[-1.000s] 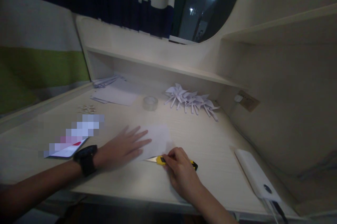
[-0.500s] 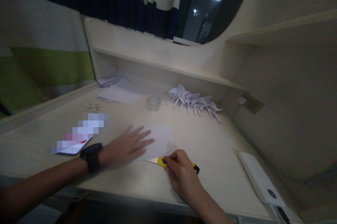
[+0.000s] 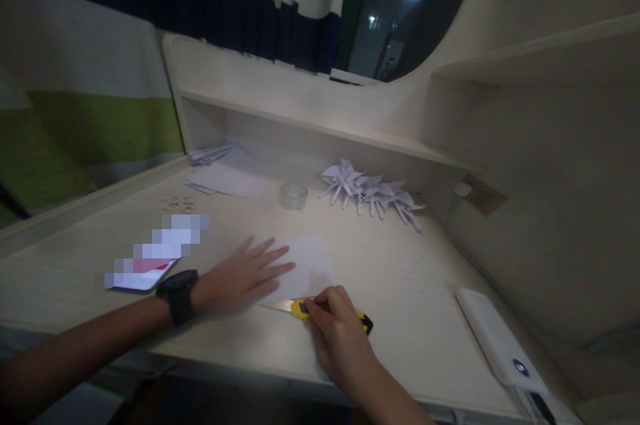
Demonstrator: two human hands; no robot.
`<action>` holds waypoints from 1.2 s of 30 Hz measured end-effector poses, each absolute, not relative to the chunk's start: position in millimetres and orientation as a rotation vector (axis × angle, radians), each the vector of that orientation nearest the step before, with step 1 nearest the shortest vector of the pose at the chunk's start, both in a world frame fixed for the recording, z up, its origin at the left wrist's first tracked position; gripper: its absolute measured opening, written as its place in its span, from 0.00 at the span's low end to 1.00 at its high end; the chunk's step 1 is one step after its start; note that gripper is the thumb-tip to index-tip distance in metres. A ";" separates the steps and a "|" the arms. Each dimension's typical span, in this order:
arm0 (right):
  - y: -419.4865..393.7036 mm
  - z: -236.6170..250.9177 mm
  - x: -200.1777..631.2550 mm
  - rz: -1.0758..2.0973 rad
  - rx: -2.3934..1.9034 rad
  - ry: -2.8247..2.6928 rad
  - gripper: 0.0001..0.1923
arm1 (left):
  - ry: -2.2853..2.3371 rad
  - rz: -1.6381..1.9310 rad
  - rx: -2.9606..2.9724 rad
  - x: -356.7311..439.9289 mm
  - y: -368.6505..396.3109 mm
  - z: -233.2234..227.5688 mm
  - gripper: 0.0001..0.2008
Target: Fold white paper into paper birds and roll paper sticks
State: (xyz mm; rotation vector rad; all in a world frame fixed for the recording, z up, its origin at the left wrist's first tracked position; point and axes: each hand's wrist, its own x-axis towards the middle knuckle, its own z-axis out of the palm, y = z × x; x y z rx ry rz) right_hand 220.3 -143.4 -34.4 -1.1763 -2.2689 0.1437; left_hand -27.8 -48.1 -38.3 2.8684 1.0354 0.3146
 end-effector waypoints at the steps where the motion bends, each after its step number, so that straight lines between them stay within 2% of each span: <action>1: -142.6 -34.3 218.1 0.144 -1.178 -2.266 0.14 | 1.035 0.313 2.869 -27.9 -48.0 -38.2 0.23; 22: -143.7 -29.4 204.7 0.243 -1.198 -2.283 0.14 | 0.995 0.302 2.886 -42.3 -33.6 -35.0 0.24; 36: -148.1 -39.5 193.0 0.133 -1.161 -2.270 0.13 | 1.013 0.299 2.899 -41.9 -37.1 -33.9 0.24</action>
